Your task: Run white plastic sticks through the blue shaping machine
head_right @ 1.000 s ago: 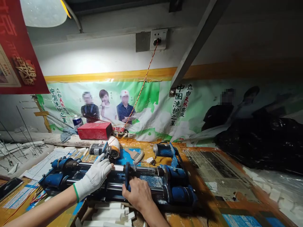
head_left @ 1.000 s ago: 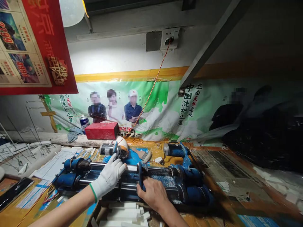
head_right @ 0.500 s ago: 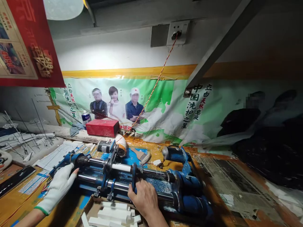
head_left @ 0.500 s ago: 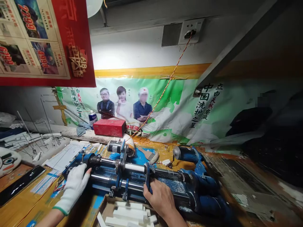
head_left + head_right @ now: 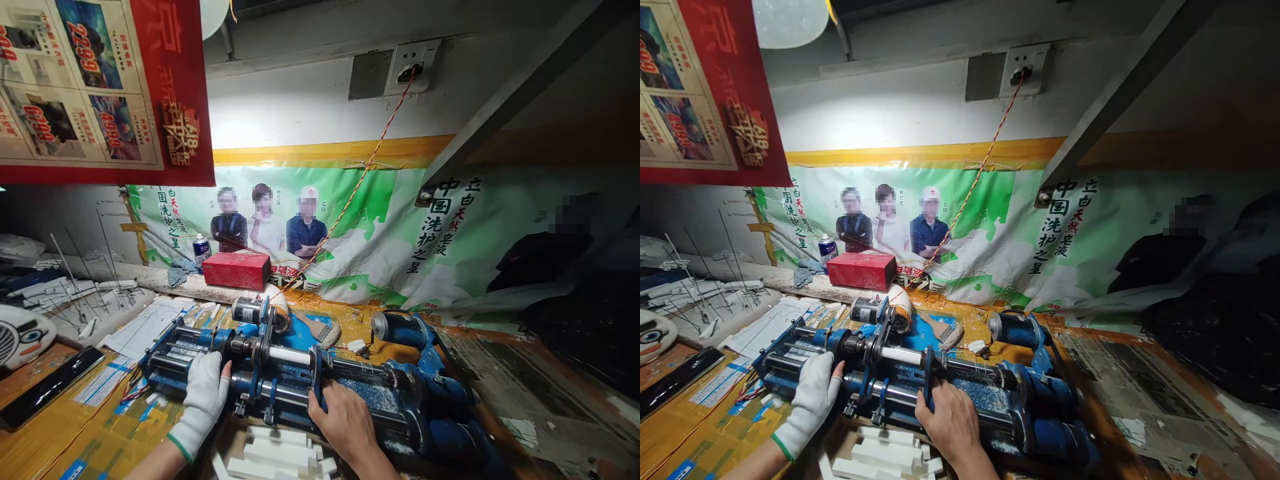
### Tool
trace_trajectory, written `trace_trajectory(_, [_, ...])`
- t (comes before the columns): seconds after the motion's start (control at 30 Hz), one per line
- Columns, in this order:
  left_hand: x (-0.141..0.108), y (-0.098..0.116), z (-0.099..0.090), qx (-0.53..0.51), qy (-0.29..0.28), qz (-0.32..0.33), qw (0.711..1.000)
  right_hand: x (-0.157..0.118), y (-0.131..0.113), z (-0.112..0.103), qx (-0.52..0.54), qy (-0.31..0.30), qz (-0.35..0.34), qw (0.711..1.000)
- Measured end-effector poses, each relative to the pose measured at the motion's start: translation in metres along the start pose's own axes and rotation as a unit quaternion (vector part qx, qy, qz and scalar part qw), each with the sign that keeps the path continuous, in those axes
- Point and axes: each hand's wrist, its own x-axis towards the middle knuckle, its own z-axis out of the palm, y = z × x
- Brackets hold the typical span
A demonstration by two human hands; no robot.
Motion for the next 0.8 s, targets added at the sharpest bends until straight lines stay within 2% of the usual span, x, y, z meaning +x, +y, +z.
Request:
trace_trajectory(0.13, [0.002,-0.014,0.002,0.013,-0.019,0.041,0.999,0.0,0.001,0.0,-0.002,-0.002,-0.008,1.0])
trace_trajectory(0.37, [0.005,-0.068,0.009,0.036,0.022,0.077,0.996,-0.001,0.003,0.003,-0.004,-0.001,-0.013,1.0])
trace_trajectory(0.6, [0.004,-0.109,0.014,0.029,0.063,0.062,0.996,0.0,0.003,0.001,-0.005,0.009,-0.019,1.0])
trace_trajectory(0.67, [0.0,-0.105,0.008,0.003,0.083,0.009,0.996,0.0,0.003,0.002,-0.007,0.008,-0.02,1.0])
trace_trajectory(0.7, [0.0,-0.097,0.003,-0.013,0.097,-0.032,0.995,0.0,0.002,0.003,-0.009,0.006,-0.018,1.0])
trace_trajectory(0.77, [0.007,-0.063,-0.01,-0.057,0.102,-0.092,0.989,0.001,0.0,0.003,-0.013,-0.002,-0.013,1.0])
trace_trajectory(0.8, [0.014,-0.039,-0.017,-0.082,0.09,-0.094,0.988,0.002,-0.001,0.003,-0.016,-0.01,-0.008,1.0])
